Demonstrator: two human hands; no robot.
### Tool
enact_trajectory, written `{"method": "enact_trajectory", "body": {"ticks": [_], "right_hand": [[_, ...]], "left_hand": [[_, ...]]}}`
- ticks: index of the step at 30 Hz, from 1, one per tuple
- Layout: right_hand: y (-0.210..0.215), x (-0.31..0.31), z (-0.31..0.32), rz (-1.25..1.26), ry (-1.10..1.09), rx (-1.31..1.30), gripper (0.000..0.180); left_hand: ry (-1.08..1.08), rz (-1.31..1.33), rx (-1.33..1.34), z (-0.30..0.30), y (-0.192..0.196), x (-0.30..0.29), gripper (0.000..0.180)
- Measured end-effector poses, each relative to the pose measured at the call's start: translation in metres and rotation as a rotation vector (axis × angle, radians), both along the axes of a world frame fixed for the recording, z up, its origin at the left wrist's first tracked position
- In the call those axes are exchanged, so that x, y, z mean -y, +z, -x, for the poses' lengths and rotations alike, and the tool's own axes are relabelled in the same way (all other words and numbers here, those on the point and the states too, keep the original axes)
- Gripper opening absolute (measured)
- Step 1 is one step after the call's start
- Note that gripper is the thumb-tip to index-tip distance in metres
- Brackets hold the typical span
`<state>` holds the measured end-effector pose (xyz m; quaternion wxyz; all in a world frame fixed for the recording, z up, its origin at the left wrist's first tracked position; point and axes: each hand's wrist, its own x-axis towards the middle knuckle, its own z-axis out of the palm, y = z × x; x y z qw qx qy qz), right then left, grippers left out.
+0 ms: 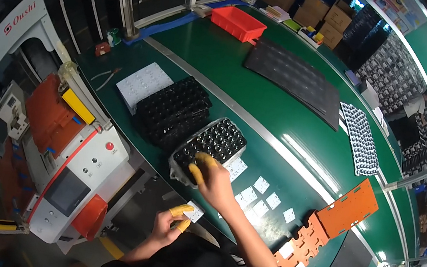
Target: The recorder is placing small light components into an orange assembly jig on a factory production line.
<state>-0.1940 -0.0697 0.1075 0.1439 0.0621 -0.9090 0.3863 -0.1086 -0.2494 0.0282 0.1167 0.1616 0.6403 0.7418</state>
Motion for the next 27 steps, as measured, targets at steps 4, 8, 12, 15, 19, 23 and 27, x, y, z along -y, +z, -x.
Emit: {"method": "enact_trajectory", "body": {"ticks": [4,8,12,15,19,23,27], "right_hand": [[0.005,-0.026,-0.074,0.511,0.050,0.091,0.032],[0.000,-0.042,-0.153,0.876,-0.142,0.198,0.030],[-0.004,-0.040,-0.192,1.023,-0.245,-0.063,0.032],[-0.011,-0.048,-0.206,0.852,-0.343,-0.184,0.033],[-0.007,-0.054,-0.220,0.678,-0.488,-0.256,0.031],[-0.009,-0.054,-0.228,0.485,-0.534,-0.279,0.035],[-0.006,-0.053,-0.225,0.198,-0.582,-0.356,0.036]], "left_hand": [[0.090,-0.133,0.101,0.006,0.008,-0.022,0.022],[0.049,-0.357,0.172,0.014,0.050,-0.067,0.035],[-0.194,-0.233,0.283,0.001,0.063,-0.093,0.033],[-0.299,-0.166,0.226,-0.015,0.070,-0.111,0.028],[-0.368,-0.080,0.124,-0.028,0.077,-0.124,0.028],[-0.367,-0.019,0.054,-0.033,0.083,-0.128,0.026],[-0.373,0.077,-0.159,-0.033,0.084,-0.127,0.027]]}}
